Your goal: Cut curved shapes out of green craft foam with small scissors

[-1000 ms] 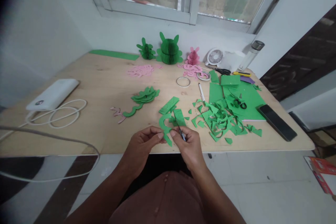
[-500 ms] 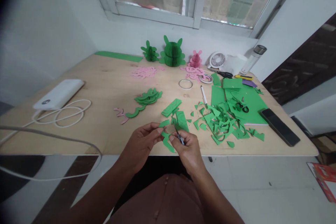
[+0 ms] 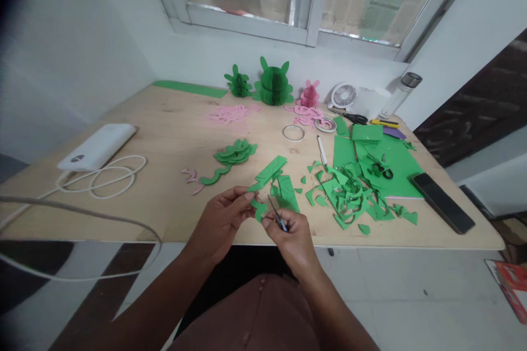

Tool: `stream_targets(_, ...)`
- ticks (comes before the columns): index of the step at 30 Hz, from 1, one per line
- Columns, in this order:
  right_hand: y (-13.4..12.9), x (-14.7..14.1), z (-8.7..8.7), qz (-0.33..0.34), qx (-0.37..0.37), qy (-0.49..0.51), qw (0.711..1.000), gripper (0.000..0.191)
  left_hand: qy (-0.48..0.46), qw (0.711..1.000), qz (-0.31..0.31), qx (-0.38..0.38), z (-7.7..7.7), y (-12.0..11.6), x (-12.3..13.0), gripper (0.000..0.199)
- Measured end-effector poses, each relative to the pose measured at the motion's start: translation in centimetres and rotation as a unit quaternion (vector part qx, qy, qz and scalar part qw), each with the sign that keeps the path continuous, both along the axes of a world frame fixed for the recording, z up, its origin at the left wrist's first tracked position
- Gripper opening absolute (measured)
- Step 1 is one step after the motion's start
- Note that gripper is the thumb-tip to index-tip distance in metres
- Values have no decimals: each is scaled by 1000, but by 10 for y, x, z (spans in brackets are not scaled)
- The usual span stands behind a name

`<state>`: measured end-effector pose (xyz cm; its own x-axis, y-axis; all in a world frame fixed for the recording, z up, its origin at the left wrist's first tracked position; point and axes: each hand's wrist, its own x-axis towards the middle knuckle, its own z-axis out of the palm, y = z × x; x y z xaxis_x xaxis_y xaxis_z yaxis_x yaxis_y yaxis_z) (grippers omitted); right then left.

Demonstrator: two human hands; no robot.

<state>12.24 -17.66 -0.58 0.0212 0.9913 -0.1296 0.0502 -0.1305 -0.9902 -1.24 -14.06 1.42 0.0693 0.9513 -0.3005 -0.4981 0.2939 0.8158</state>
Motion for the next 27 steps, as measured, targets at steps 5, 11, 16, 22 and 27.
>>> stream_targets(5, -2, 0, -2, -1, -10, -3, 1000, 21, -6, 1000, 27, 0, -4, 3, -2, 12)
stream_targets(11, -3, 0, -4, -27, -18, 0, 999, 21, -7, 999, 42, -9, -5, 5, -4, 13)
stream_targets(16, -4, 1, -5, -41, -15, 10, 999, 19, -18, 999, 44, -19, -5, 8, -4, 16)
stream_targets(22, -4, 2, -8, -64, -27, 32, 997, 20, -33, 999, 17, -37, -3, 8, -3, 20)
stream_targets(27, -2, 2, -9, -74, -33, 50, 995, 21, -14, 998, -48, -36, -8, 2, -4, 21)
